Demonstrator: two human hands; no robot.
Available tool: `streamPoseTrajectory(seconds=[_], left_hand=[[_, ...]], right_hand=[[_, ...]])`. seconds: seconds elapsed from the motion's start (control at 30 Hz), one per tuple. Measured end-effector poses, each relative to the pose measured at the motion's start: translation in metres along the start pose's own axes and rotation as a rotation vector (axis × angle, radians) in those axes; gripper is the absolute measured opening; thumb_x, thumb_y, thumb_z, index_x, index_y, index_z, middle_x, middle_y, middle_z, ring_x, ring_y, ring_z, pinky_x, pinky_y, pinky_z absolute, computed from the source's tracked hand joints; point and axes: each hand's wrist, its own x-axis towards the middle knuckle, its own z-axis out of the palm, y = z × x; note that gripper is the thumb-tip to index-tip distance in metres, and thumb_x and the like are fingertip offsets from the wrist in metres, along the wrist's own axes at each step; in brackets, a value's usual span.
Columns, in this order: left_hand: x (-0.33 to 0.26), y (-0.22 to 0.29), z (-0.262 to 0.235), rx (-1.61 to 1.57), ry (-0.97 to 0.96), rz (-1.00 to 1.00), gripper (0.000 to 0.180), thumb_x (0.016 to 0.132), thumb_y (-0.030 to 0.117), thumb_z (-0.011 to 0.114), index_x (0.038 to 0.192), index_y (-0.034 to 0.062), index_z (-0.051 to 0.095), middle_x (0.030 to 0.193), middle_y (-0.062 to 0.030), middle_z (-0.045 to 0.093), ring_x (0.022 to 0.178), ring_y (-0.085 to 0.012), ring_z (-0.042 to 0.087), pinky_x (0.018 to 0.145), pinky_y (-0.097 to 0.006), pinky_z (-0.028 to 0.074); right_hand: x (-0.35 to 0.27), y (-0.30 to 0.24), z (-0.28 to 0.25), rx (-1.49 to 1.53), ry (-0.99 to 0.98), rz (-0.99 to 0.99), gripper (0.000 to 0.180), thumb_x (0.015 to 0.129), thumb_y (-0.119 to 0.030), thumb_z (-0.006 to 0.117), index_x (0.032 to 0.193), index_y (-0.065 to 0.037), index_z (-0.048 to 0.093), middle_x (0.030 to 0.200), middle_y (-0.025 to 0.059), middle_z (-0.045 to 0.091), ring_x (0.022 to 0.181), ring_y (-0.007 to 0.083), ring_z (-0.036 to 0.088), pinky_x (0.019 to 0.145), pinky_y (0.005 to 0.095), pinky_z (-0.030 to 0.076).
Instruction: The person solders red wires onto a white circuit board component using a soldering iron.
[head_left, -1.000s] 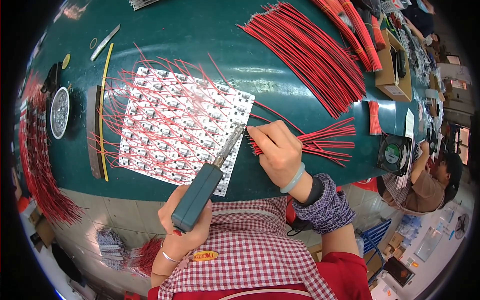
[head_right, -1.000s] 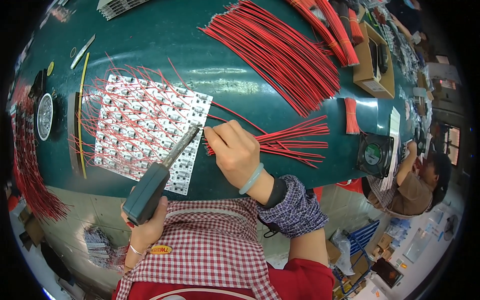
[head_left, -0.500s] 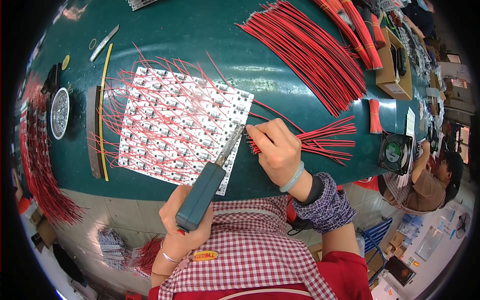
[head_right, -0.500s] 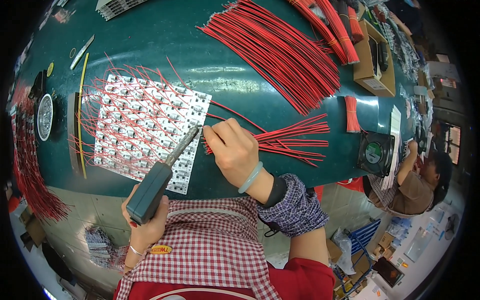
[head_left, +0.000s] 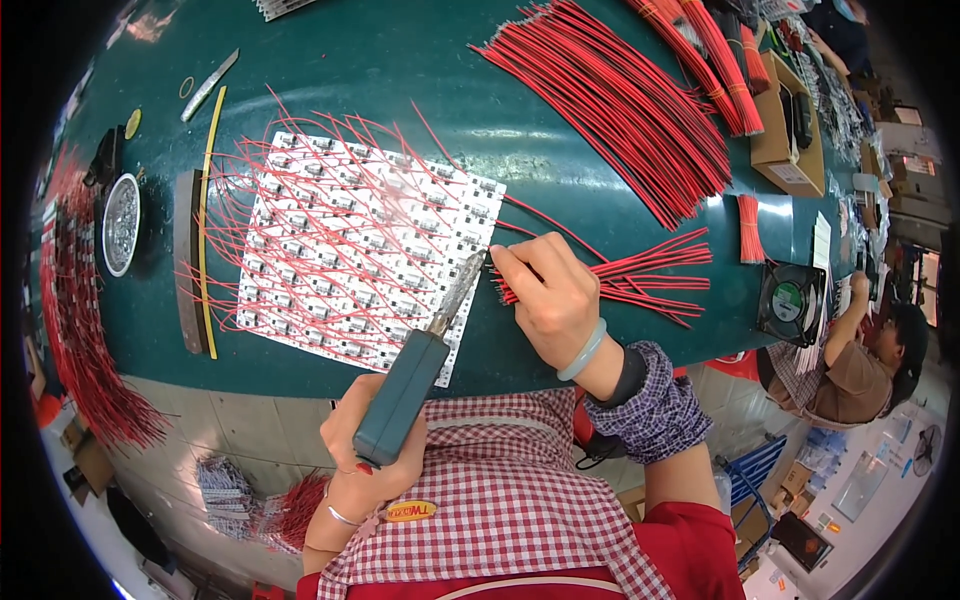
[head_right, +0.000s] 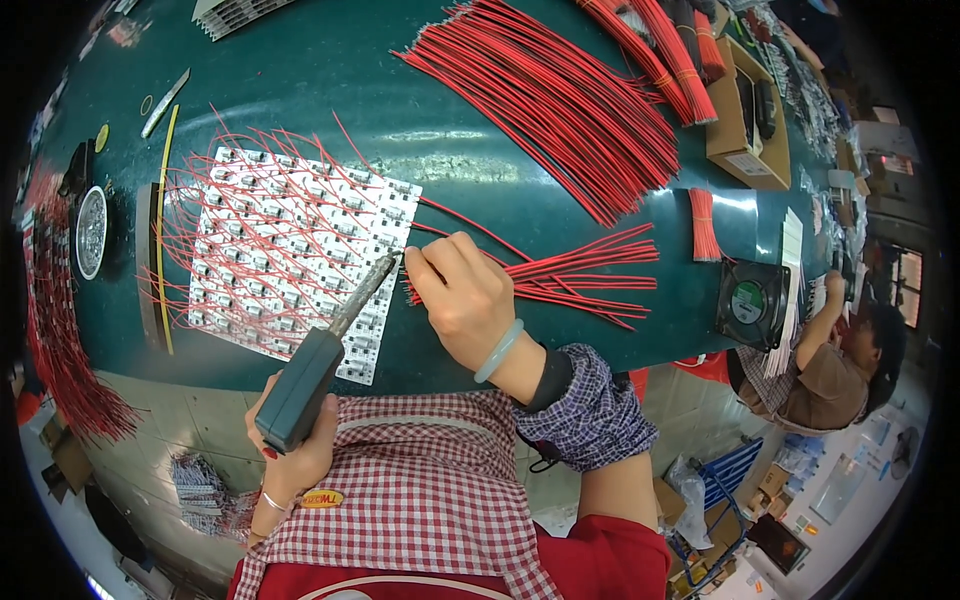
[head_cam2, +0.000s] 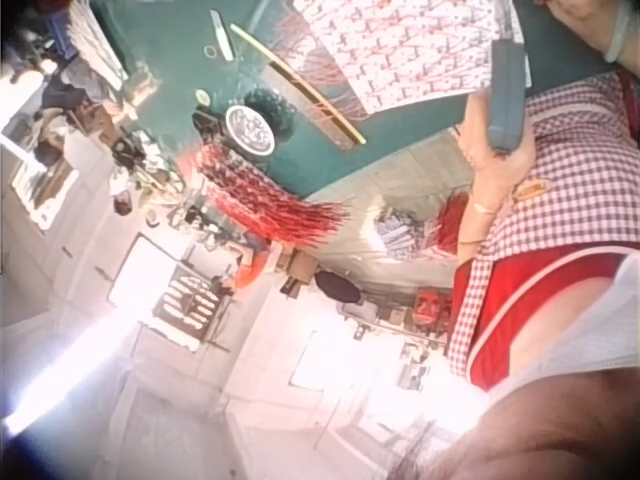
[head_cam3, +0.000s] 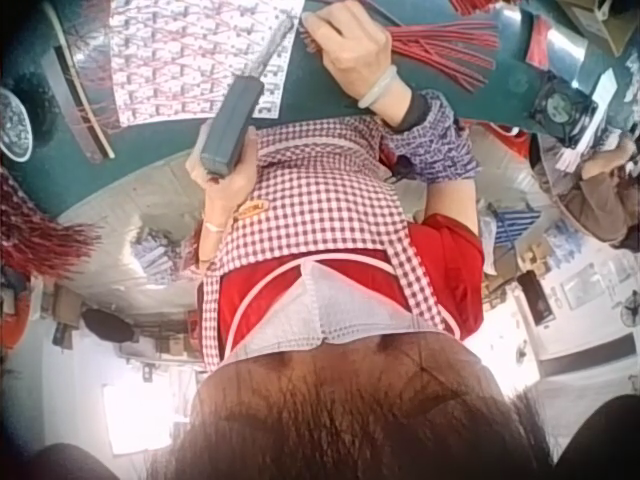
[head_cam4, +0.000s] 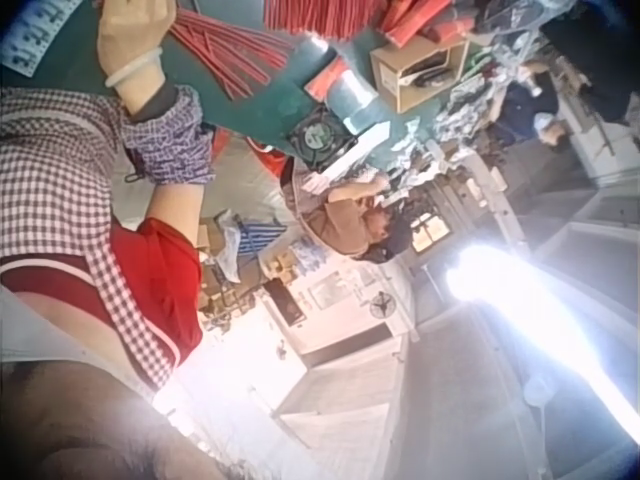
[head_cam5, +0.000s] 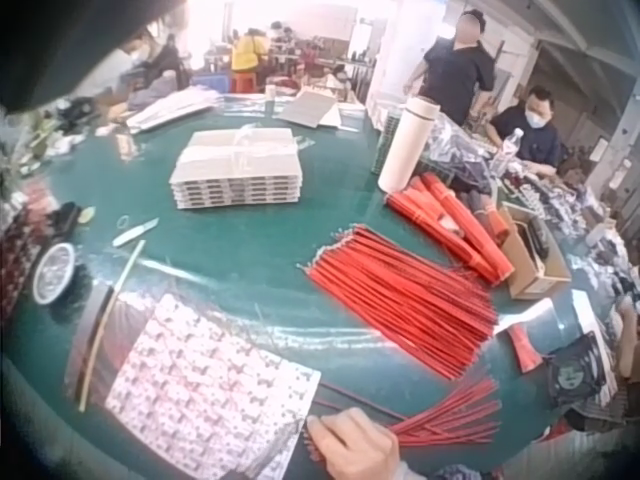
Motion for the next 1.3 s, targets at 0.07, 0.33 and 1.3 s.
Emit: streamPoseTrajectory(seconds=[0.07,0.33,1.3], left_hand=[[-0.001,-0.001,0.002,-0.005,0.009,0.000,0.025,0.069,-0.009,0.071,0.093,-0.0060,0.064,0.087,-0.0124,0.068,0.071,-0.0195,0.068,0.065,-0.028,0.052],[0.002,0.003,0.004,0.041,0.011,0.075,0.025,0.066,-0.007,0.072,0.090,-0.0046,0.064,0.083,-0.0130,0.065,0.067,-0.0237,0.065,0.063,-0.029,0.051],[-0.026,-0.016,-0.006,0.115,0.051,0.073,0.025,0.075,-0.006,0.072,0.100,-0.0070,0.070,0.100,-0.0199,0.071,0.076,-0.0278,0.072,0.065,-0.032,0.056]], right_hand=[[-0.001,0.003,0.001,-0.032,-0.002,-0.032,0.036,0.064,0.007,0.066,0.099,0.003,0.070,0.085,0.0081,0.059,0.077,0.0235,0.060,0.059,0.0335,0.050],[-0.002,0.004,0.003,-0.069,-0.005,-0.079,0.031,0.067,0.001,0.068,0.098,0.004,0.068,0.085,0.0072,0.056,0.078,0.0216,0.058,0.058,0.0310,0.050],[-0.014,-0.015,-0.005,-0.014,-0.040,0.039,0.062,0.060,0.014,0.065,0.121,0.002,0.069,0.094,0.0119,0.059,0.082,0.0279,0.062,0.064,0.0372,0.052]])
